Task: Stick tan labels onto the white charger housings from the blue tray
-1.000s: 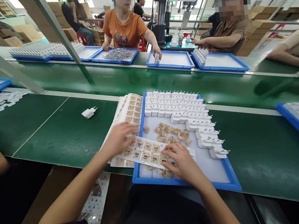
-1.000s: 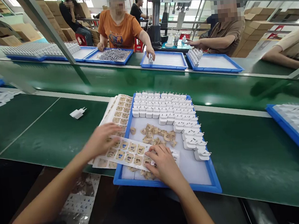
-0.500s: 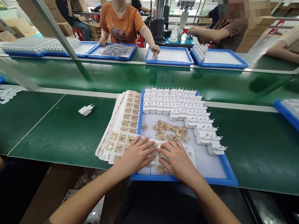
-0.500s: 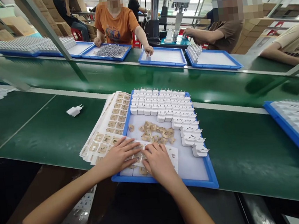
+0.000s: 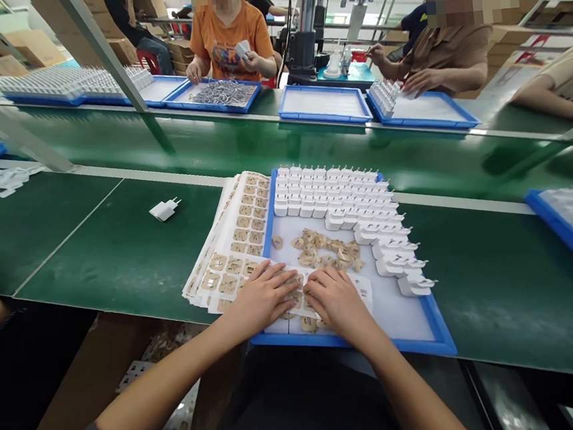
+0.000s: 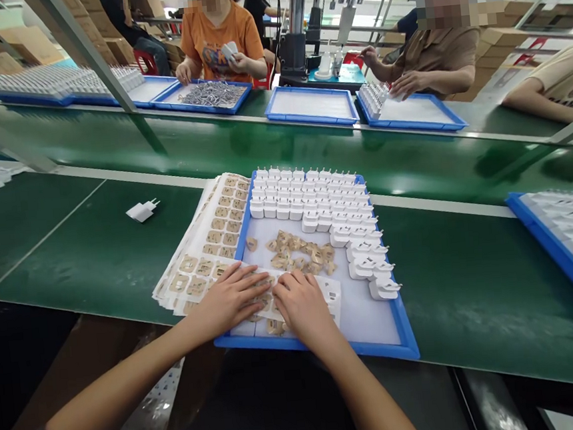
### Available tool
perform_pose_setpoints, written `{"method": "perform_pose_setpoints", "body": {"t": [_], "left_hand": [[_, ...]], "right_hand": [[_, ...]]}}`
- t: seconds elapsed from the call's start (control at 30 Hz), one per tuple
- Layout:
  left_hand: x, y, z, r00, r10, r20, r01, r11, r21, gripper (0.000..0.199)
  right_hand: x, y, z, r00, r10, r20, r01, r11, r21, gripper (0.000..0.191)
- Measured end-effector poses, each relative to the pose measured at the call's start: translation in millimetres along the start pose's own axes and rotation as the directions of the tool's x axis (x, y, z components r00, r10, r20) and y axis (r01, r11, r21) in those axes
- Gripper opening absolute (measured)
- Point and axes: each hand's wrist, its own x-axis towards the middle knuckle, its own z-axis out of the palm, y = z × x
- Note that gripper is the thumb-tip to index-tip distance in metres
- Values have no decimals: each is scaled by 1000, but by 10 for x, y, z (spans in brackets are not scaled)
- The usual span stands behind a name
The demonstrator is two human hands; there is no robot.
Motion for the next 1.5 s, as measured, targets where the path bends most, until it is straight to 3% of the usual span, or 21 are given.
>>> {"method": "perform_pose_setpoints", "body": {"t": [0.17, 0.3, 0.43, 0.53, 0.7, 0.8, 0.87, 0.97, 1.07, 1.1, 1.13, 1.2, 1.27, 1.33, 1.4, 1.5], "left_hand": [[0, -7, 1, 1000, -6, -15, 6, 1000, -16, 35], [-4, 4, -24, 1000, -11, -5, 11, 1000, -18, 34], [133, 18, -151, 999, 3, 39, -1, 999, -43, 29], [481, -3, -256, 997, -28, 69, 29, 1000, -5, 29], [1400, -52, -241, 990, -131, -60, 135, 989, 61, 56], [1814, -39, -97, 990, -124, -62, 127, 991, 49, 47], [1947, -21, -9, 990, -123, -63, 125, 992, 28, 34], [1923, -3, -9, 987, -142, -76, 140, 990, -36, 26], [1637, 30, -193, 981, -185, -63, 171, 969, -178, 25], [1493, 58, -271, 976, -215, -45, 193, 938, -289, 27], [1334, 97, -342, 965, -261, -3, 226, 839, -495, 30], [1005, 206, -433, 937, -336, 92, 257, 488, -834, 36], [716, 332, -428, 915, -372, 158, 221, 134, -966, 39], [508, 441, -340, 899, -389, 202, 174, -105, -979, 41], [381, 509, -218, 893, -399, 208, 134, -206, -969, 47], [285, 541, -77, 912, -385, 139, 94, -133, -987, 47]], "right_hand": [[2, 23, -20, 997, -78, -29, 77, 997, -25, 10], [-135, 109, -179, 992, -85, -91, 107, 955, 278, 10], [-283, 215, -253, 978, 119, -173, -2, 830, 558, 11], [-338, 267, -192, 943, 274, -188, -103, 780, 617, 16], [-360, 270, -116, 925, 329, -190, -131, 745, 654, 14], [-374, 251, -118, 922, 324, -213, -117, 756, 644, 13], [-385, 250, -118, 924, 311, -224, -100, 760, 642, 12], [-401, 274, -111, 921, 305, -241, -78, 752, 654, 12], [-413, 299, -111, 907, 327, -267, -41, 697, 716, 9], [-417, 296, -118, 902, 335, -272, -18, 660, 751, 8], [-421, 285, -128, 899, 339, -276, 10, 615, 788, 7], [-430, 231, -167, 903, 324, -282, 81, 516, 853, 6], [-436, 141, -224, 919, 272, -284, 146, 433, 890, 5], [-437, 42, -285, 936, 208, -283, 187, 386, 903, 8], [-433, -36, -330, 943, 173, -283, 205, 365, 908, 10], [-429, -88, -342, 945, 182, -273, 197, 351, 915, 11]]}}
